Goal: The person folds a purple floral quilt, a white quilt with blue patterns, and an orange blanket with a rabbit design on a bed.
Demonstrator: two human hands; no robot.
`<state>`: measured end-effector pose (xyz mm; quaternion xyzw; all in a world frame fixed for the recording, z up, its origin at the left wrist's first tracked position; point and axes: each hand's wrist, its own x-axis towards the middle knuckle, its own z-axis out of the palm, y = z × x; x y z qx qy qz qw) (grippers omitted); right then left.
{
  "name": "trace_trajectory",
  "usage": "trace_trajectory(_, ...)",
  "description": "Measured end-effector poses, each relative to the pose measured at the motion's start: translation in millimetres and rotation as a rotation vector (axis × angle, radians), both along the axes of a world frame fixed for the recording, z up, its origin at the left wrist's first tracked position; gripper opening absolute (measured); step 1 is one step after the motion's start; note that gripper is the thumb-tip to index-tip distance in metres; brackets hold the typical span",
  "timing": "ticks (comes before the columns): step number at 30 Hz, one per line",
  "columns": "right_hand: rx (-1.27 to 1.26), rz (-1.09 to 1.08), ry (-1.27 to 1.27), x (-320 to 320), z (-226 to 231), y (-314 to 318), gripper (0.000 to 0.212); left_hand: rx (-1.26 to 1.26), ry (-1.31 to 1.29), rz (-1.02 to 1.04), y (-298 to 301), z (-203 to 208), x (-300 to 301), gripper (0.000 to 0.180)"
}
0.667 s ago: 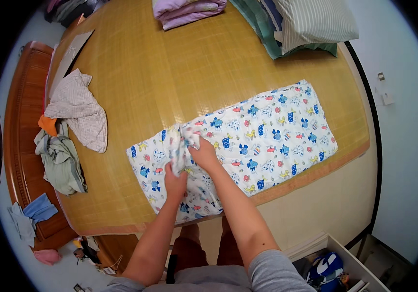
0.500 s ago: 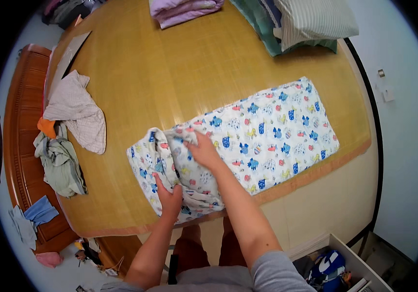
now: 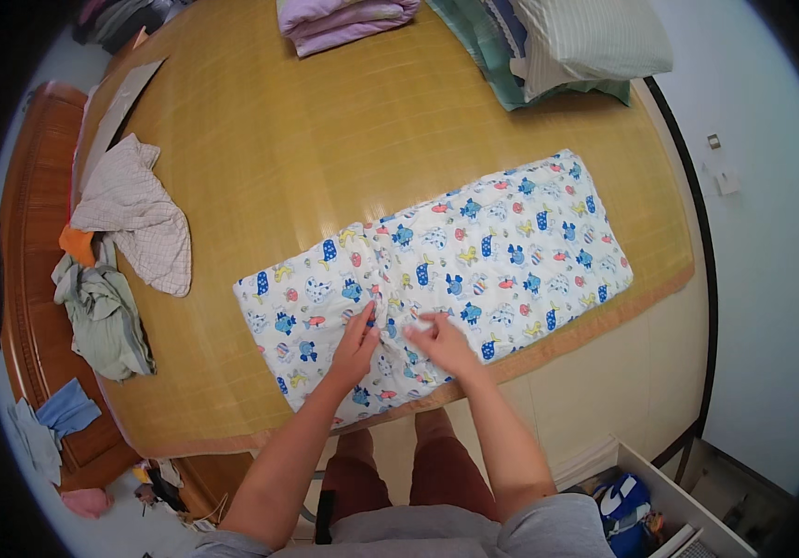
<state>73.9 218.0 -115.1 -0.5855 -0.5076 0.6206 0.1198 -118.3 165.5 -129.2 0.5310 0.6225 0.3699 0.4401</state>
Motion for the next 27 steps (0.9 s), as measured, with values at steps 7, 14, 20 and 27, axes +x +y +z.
trace_trajectory(7, 0.282, 0.029, -0.213, -43, 7, -19, 0.071, -0.113, 0.003, -0.037, -31, 44, -8, 0.037)
trace_trajectory(14, 0.347, 0.042, -0.023, -57, 59, 12, 0.054, -0.013, 0.815, 0.112, -48, 69, -20, 0.058)
trace_trajectory(20, 0.401, -0.042, -0.064, 8, 46, 35, 0.061, -0.125, 0.929, -0.067, -34, 68, -6, 0.060)
trace_trajectory(27, 0.236, -0.056, -0.138, 39, 17, 38, 0.070, -0.194, 0.980, -0.097, -33, 28, 5, 0.060)
